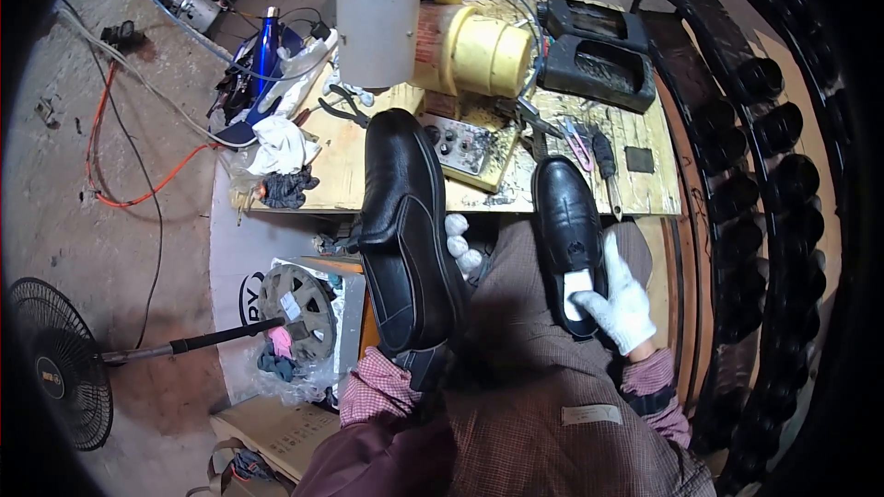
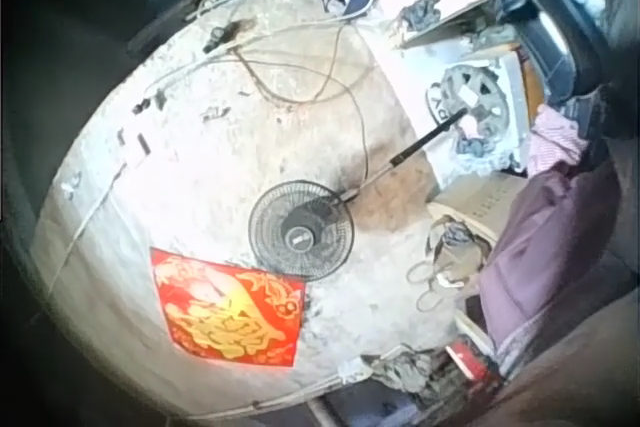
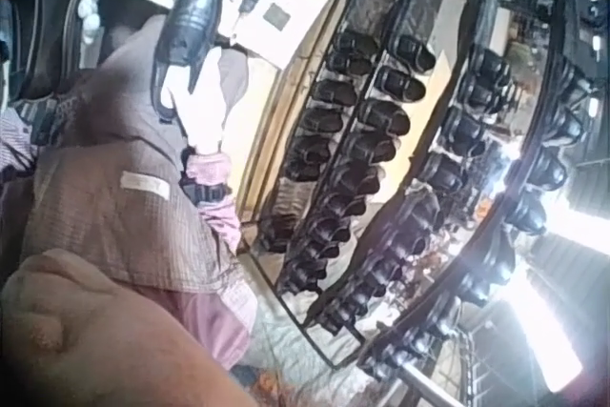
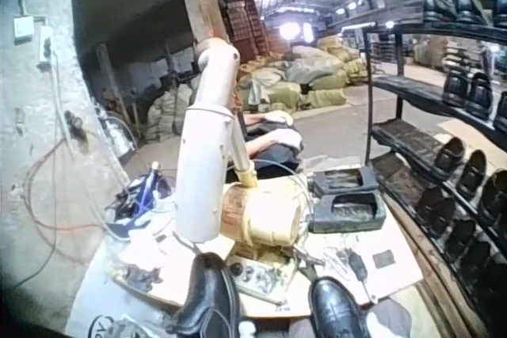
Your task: Polishing black leather shoes by hand and placing them on a rack.
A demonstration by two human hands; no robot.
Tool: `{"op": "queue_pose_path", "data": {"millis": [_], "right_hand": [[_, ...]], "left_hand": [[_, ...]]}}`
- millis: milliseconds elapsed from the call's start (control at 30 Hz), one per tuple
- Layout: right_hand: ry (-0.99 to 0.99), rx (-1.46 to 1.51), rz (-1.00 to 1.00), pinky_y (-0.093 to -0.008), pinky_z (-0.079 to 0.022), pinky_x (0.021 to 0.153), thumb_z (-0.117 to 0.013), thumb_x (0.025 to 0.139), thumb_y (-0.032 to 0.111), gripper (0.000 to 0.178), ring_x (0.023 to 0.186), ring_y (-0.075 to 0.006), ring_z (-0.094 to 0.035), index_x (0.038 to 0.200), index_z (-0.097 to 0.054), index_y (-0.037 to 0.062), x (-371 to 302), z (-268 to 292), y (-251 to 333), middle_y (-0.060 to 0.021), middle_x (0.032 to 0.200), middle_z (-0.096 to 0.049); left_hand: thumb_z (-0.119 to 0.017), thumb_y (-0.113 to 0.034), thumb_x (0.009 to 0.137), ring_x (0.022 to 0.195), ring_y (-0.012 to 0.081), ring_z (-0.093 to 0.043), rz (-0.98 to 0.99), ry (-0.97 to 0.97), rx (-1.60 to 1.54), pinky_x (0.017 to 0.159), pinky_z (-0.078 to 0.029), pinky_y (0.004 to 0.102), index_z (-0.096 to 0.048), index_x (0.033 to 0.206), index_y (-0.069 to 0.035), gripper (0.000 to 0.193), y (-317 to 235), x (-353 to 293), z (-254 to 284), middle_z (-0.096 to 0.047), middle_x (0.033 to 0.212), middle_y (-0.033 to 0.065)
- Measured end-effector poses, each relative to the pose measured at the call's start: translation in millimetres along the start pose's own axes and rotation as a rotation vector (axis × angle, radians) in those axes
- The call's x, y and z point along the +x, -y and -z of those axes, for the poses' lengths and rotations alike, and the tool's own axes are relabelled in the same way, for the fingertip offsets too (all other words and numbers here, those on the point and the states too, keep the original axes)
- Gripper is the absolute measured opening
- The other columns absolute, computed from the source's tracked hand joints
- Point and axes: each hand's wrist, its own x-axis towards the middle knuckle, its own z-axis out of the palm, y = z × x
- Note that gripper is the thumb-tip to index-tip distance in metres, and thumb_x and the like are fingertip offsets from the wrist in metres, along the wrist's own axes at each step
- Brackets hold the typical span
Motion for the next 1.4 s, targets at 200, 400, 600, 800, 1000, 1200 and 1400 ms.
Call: {"op": "queue_pose_path", "data": {"millis": [200,400,600,800,1000,1200,1400], "right_hand": [[0.065,0.858,-0.357,-0.0265,-0.054,0.091,-0.064,0.087,0.001,0.046,0.098,-0.0115,-0.068,0.133,-0.068,-0.0030,-12.8,19.1,-7.9,-0.0059,0.112,-0.076],[-0.080,0.481,0.065,-0.0344,-0.055,0.088,-0.067,0.093,0.023,0.040,0.093,-0.0246,-0.072,0.124,-0.070,-0.0038,-30.6,50.0,11.2,-0.0156,0.107,-0.076],[0.090,0.464,0.093,-0.0387,-0.057,0.091,-0.070,0.089,0.020,0.059,0.100,-0.0339,-0.076,0.145,-0.060,0.0026,-9.8,54.2,61.4,-0.0235,0.108,-0.075],[0.101,0.261,0.425,-0.0446,-0.058,0.079,-0.071,0.092,0.013,0.074,0.088,-0.0415,-0.072,0.160,-0.043,0.0065,10.7,15.9,100.9,-0.0236,0.103,-0.071],[0.115,0.610,0.199,-0.0348,-0.053,0.103,-0.059,0.097,0.002,0.064,0.122,-0.0269,-0.069,0.158,-0.042,-0.0040,9.8,15.4,92.3,-0.0224,0.148,-0.060],[-0.070,0.784,-0.103,-0.0334,-0.058,0.095,-0.059,0.098,0.006,0.061,0.118,-0.0247,-0.069,0.157,-0.045,-0.0019,-4.6,22.7,63.7,-0.0246,0.136,-0.067],[-0.133,0.693,-0.164,-0.0334,-0.058,0.094,-0.057,0.099,0.007,0.062,0.119,-0.0244,-0.067,0.158,-0.043,-0.0014,-16.1,14.3,42.6,-0.0246,0.137,-0.065]], "left_hand": [[-0.056,-0.068,0.098,0.114,0.0404,-0.064,-0.223,-0.227,0.195,0.105,-0.053,0.0522,-0.043,0.150,0.005,0.091,13.2,3.6,13.3,-0.061,0.128,0.0266],[-0.032,-0.081,0.100,0.123,0.0343,-0.065,0.055,-0.716,0.716,0.109,-0.051,0.0472,-0.045,0.155,-0.008,0.092,69.9,-1.0,56.9,-0.061,0.144,0.0179],[-0.053,-0.030,0.111,0.109,0.0090,-0.064,-0.323,-0.599,1.159,0.097,-0.053,0.0250,-0.036,0.160,-0.002,0.059,60.0,15.0,45.9,-0.063,0.139,0.0075],[-0.047,-0.086,0.090,0.141,0.0329,-0.051,-0.156,-0.558,0.924,0.123,-0.037,0.0498,-0.037,0.160,-0.005,0.107,62.7,-3.0,6.0,-0.053,0.154,0.0158],[-0.041,-0.104,0.073,0.126,0.0412,-0.060,-0.204,-0.428,0.464,0.111,-0.050,0.0521,-0.046,0.147,0.001,0.128,17.0,14.8,20.6,-0.059,0.138,0.0261],[-0.042,-0.087,0.092,0.139,0.0334,-0.051,-0.429,-0.471,0.743,0.119,-0.042,0.0489,-0.038,0.161,-0.013,0.101,-26.0,41.2,15.1,-0.050,0.157,0.0110],[-0.044,-0.084,0.093,0.145,0.0337,-0.045,-0.484,-0.317,0.716,0.123,-0.036,0.0497,-0.035,0.163,-0.015,0.099,-49.6,63.0,15.5,-0.044,0.162,0.0108]]}}
